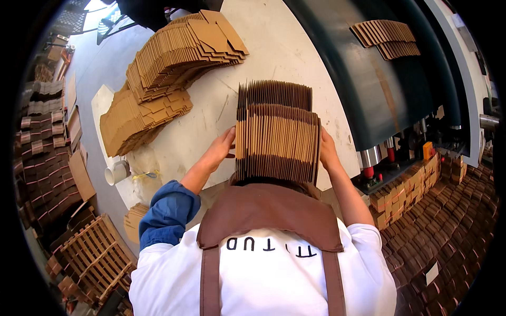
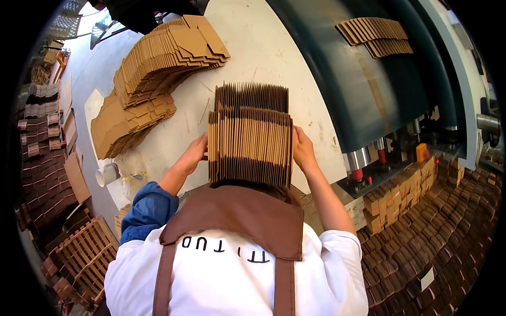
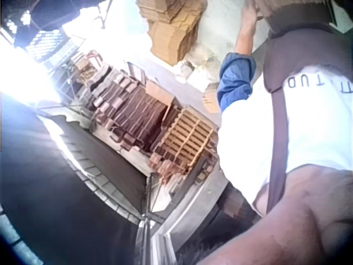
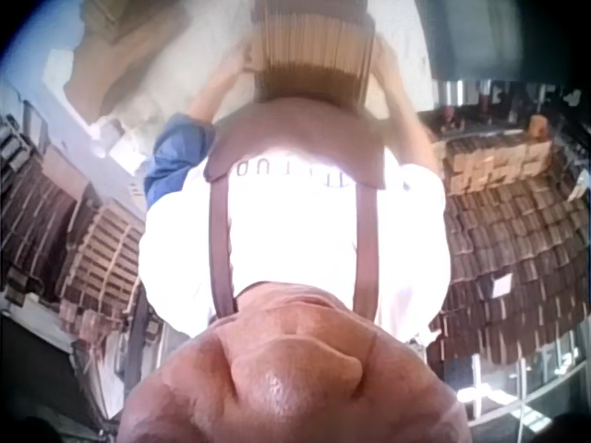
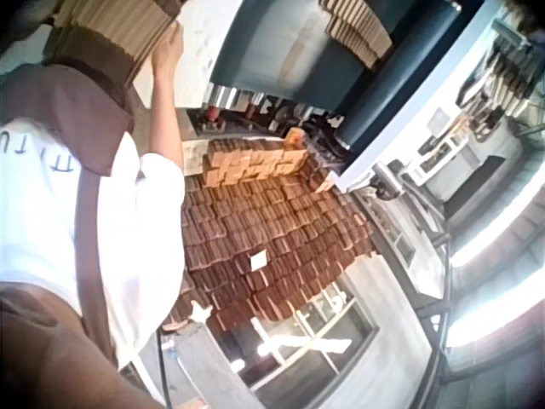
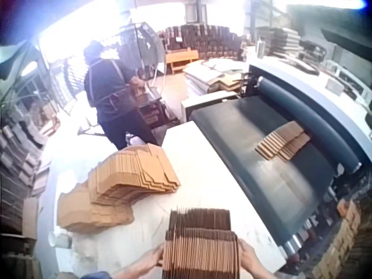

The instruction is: The person repeatedly picks up stacks of flat cardboard pieces from a conveyor belt and places them onto a table. The person aligns the stacks and occasionally adjusts them. A coworker is visible in the background performing similar tasks.

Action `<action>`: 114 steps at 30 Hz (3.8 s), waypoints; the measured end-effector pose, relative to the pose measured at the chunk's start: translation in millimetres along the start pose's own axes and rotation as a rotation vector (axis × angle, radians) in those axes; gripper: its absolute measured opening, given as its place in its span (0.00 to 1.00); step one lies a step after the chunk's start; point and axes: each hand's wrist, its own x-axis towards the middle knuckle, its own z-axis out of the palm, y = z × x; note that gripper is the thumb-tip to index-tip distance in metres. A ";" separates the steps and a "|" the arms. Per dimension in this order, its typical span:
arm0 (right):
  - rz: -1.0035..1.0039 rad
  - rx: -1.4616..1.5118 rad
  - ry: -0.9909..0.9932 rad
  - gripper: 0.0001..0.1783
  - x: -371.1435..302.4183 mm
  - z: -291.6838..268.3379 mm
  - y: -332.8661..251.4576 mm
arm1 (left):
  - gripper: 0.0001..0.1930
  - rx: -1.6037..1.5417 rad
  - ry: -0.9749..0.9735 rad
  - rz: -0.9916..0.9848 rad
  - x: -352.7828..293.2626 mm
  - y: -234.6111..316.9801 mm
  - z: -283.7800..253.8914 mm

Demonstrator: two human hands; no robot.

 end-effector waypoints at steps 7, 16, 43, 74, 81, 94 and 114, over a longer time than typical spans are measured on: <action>0.089 0.099 -0.273 0.41 -40.5 -22.6 -54.5 | 0.32 0.135 -0.009 0.169 -35.6 31.8 2.3; 0.127 0.155 -0.308 0.52 -29.1 -8.4 -53.2 | 0.44 -0.001 -0.058 0.400 -8.7 7.5 -0.5; 0.133 0.255 -0.193 0.42 -17.6 45.0 -49.0 | 0.32 -0.023 0.078 0.695 28.4 -57.4 -34.9; -0.134 -0.221 -0.740 0.39 -73.4 335.0 -103.7 | 0.15 -0.328 1.157 0.268 -260.4 -256.4 -280.8; -0.365 -0.556 -0.735 0.36 -47.3 320.4 -116.3 | 0.21 0.357 1.037 0.749 -162.8 -23.7 -278.3; -0.620 -0.230 -0.080 0.28 271.2 185.7 -227.6 | 0.24 0.603 1.081 0.364 32.3 117.1 -337.8; -0.014 0.250 -0.496 0.41 310.3 176.6 -226.6 | 0.41 -0.613 0.275 0.395 119.6 144.0 -225.0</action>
